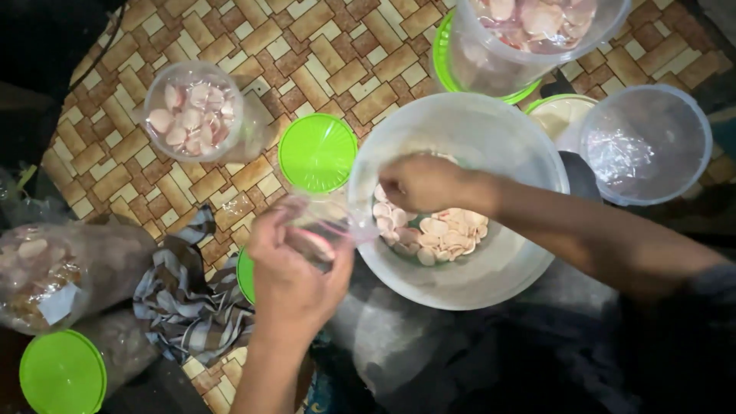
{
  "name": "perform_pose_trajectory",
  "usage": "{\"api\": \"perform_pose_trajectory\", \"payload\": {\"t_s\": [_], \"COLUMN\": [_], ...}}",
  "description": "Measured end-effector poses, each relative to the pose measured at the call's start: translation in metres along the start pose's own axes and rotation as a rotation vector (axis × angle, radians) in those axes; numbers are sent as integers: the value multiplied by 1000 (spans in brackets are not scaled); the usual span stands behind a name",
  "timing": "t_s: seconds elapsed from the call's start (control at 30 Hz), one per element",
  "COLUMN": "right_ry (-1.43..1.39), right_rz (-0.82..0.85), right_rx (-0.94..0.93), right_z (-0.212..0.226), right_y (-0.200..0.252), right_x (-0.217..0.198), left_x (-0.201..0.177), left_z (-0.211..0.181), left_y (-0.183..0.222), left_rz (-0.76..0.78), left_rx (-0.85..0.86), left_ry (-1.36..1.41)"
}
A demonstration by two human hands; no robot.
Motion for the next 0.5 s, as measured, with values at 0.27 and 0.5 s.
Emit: {"api": "perform_pose_trajectory", "payload": {"t_s": [0.27,0.5], "right_ry": [347,-683], "right_rz": [724,816], "right_rx": [-13,636], "right_z": [-59,-77], "right_y": [8,17], "right_x": [195,267], "left_x": [6,19], "left_z": [23,1], "left_y": [-5,2], "left_rz": [89,179], "left_rx": [-700,-137], "left_ry": [2,-121]}}
Point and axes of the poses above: each hand's wrist, its own y-axis away from the middle knuckle, its own x-axis out of the palm, z = x × y, the point moved 7 cm from there along -y, towards the middle knuckle, and after that the axes turned 15 degrees about y, right-handed, at the moved point
